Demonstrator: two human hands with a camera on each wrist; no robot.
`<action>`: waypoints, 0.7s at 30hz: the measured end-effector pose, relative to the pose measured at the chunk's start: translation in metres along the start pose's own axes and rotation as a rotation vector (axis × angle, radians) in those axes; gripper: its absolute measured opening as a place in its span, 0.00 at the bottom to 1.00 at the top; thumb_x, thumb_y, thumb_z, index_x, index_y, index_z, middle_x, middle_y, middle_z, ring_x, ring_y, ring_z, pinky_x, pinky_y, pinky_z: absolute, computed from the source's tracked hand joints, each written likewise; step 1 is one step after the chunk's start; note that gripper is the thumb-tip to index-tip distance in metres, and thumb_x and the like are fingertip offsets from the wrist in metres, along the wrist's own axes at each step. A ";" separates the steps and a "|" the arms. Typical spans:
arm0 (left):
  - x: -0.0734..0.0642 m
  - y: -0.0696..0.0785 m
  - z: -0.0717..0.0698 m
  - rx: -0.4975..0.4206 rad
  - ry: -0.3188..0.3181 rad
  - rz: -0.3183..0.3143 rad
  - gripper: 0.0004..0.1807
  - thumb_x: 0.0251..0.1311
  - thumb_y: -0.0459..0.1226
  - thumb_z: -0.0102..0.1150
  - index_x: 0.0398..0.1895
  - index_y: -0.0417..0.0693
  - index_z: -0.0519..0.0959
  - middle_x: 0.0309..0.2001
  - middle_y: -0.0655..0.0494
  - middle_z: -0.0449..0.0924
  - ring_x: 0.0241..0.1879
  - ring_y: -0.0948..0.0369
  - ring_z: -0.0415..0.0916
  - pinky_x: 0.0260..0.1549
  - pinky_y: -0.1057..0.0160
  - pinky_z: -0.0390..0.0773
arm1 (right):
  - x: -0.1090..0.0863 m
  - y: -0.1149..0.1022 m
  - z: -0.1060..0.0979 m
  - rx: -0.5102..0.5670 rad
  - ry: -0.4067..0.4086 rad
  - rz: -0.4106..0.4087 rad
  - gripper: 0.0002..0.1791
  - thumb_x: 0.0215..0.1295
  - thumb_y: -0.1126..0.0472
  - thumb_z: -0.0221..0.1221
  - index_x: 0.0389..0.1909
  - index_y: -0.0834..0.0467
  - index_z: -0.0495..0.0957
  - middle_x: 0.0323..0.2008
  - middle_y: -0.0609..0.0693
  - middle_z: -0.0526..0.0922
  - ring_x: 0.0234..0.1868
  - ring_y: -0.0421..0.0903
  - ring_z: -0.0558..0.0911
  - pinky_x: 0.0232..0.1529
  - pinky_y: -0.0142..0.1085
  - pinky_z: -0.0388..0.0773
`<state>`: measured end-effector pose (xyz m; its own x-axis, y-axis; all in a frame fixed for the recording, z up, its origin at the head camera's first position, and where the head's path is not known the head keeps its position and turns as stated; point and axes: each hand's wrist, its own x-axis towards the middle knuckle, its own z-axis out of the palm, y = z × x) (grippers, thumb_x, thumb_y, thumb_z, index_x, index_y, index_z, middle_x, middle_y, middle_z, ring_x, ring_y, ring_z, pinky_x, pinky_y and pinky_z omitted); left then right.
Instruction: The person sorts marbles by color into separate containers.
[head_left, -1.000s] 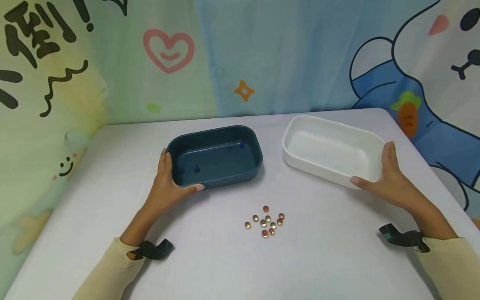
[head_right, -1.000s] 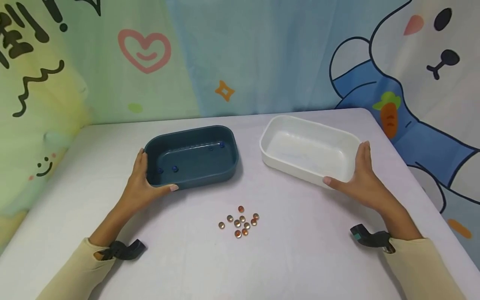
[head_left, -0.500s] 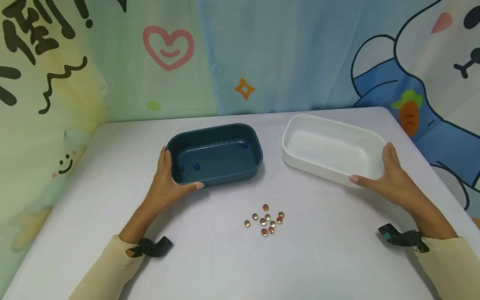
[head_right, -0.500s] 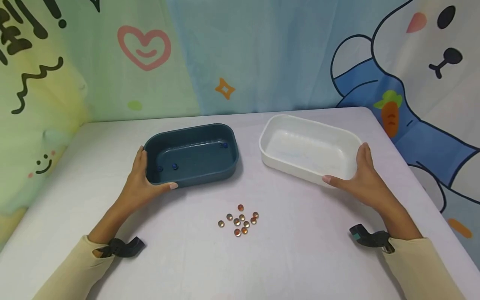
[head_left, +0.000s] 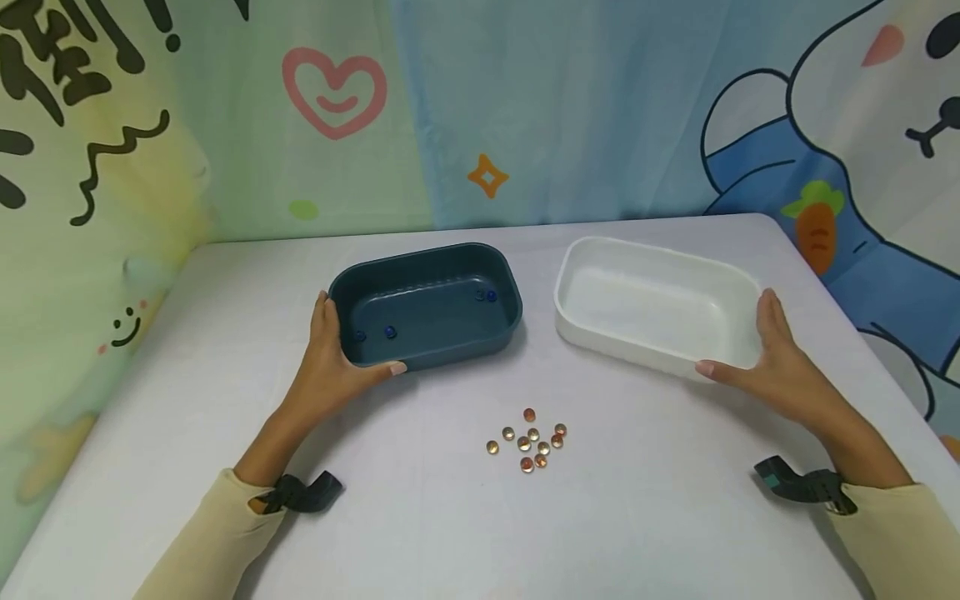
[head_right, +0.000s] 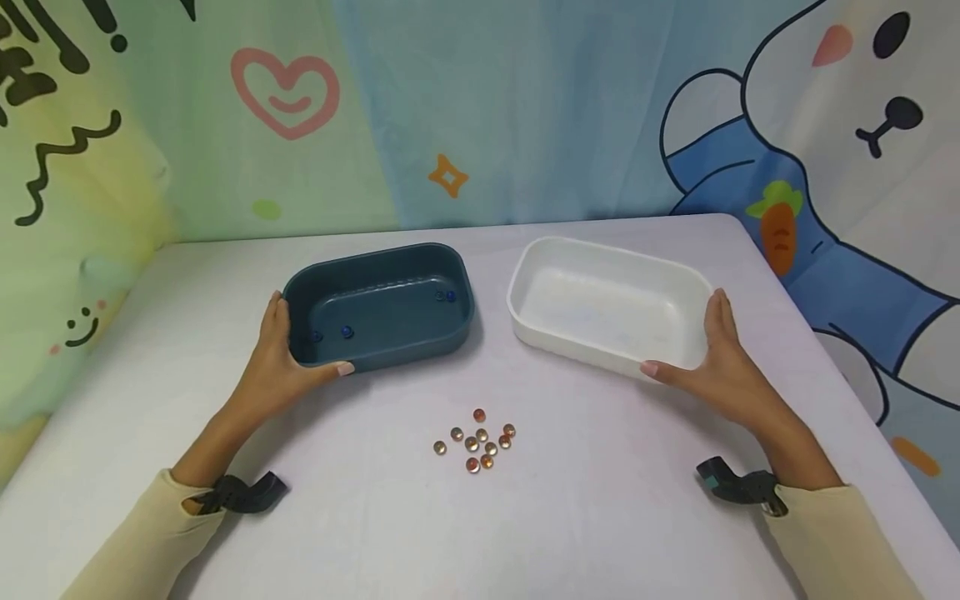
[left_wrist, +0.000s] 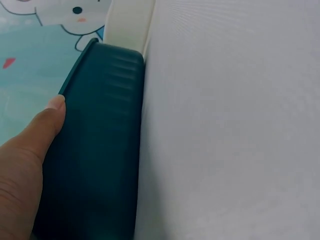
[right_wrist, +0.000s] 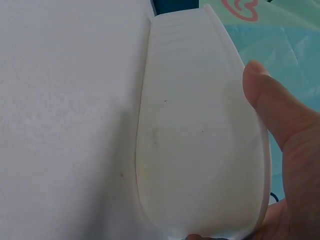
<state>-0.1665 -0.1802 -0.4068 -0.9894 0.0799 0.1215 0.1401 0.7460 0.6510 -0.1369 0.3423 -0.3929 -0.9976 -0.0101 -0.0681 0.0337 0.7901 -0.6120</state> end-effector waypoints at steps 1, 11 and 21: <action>0.000 0.000 0.000 0.000 0.005 -0.002 0.70 0.28 0.65 0.63 0.67 0.47 0.29 0.66 0.65 0.20 0.64 0.58 0.32 0.54 0.45 0.53 | -0.001 0.000 0.001 -0.001 0.000 -0.006 0.65 0.46 0.45 0.64 0.62 0.49 0.16 0.63 0.46 0.17 0.62 0.65 0.33 0.42 0.68 0.46; 0.005 -0.001 -0.004 0.016 -0.004 0.007 0.70 0.30 0.65 0.62 0.67 0.45 0.29 0.66 0.63 0.19 0.64 0.57 0.31 0.54 0.44 0.52 | -0.004 -0.002 0.001 -0.023 -0.006 -0.050 0.64 0.46 0.46 0.64 0.62 0.48 0.18 0.63 0.44 0.17 0.62 0.63 0.31 0.42 0.67 0.47; 0.001 0.000 -0.017 0.009 -0.070 0.026 0.57 0.47 0.59 0.55 0.66 0.50 0.28 0.65 0.66 0.17 0.64 0.58 0.28 0.54 0.42 0.47 | -0.007 0.001 0.002 -0.021 -0.006 -0.080 0.64 0.45 0.47 0.66 0.64 0.50 0.21 0.64 0.45 0.20 0.63 0.57 0.30 0.45 0.65 0.46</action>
<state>-0.1668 -0.1915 -0.3940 -0.9857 0.1452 0.0854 0.1659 0.7490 0.6415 -0.1297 0.3417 -0.3947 -0.9967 -0.0777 -0.0244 -0.0477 0.7992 -0.5992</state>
